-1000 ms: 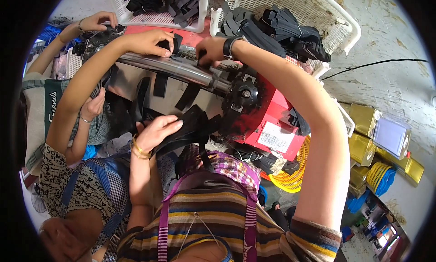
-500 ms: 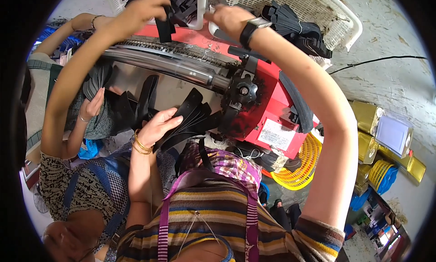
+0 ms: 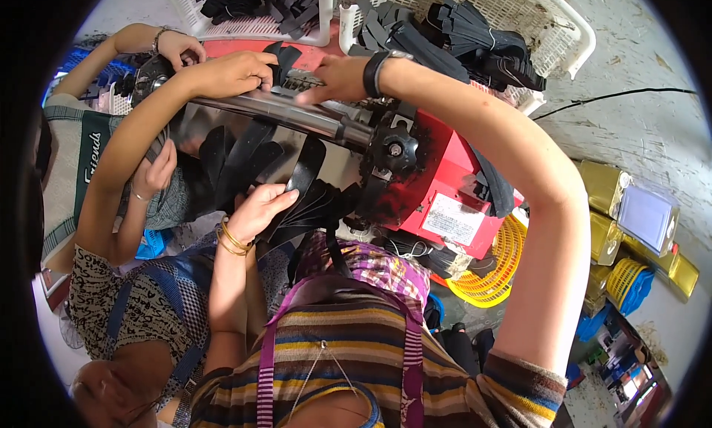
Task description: Feeding shoe upper components into a skiving or roller machine for edge processing.
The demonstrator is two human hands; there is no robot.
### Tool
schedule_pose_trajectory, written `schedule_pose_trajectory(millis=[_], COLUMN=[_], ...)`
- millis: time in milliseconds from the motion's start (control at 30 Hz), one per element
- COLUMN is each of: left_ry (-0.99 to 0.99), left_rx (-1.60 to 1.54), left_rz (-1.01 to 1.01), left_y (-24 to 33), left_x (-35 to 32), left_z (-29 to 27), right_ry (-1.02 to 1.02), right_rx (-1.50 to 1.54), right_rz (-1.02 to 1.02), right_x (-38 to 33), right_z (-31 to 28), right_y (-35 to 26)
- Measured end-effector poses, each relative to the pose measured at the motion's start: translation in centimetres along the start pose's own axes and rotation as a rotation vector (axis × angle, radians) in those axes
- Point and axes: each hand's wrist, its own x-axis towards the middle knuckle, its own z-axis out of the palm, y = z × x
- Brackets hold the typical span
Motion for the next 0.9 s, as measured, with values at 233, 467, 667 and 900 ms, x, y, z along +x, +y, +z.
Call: schedule_pose_trajectory(millis=[233, 467, 667, 900], left_ry=[0.078, 0.044, 0.03, 0.074], left_rx=[0.15, 0.1, 0.052, 0.452], left_rz=[0.049, -0.012, 0.04, 0.043], left_y=[1.2, 2.5, -0.3, 3.4], left_x=[0.0, -1.2, 0.0, 0.0], left_z=[0.3, 0.4, 0.2, 1.2], right_ry=[0.02, -0.051, 0.008, 0.171], right_rx=[-0.177, -0.132, -0.191, -0.372], right_rz=[-0.061, -0.061, -0.093, -0.124], right_x=[-0.8, -1.0, -0.5, -0.8], right_z=[1.7, 1.4, 1.3, -0.9], right_y=[-1.2, -0.9, -0.9, 2.2])
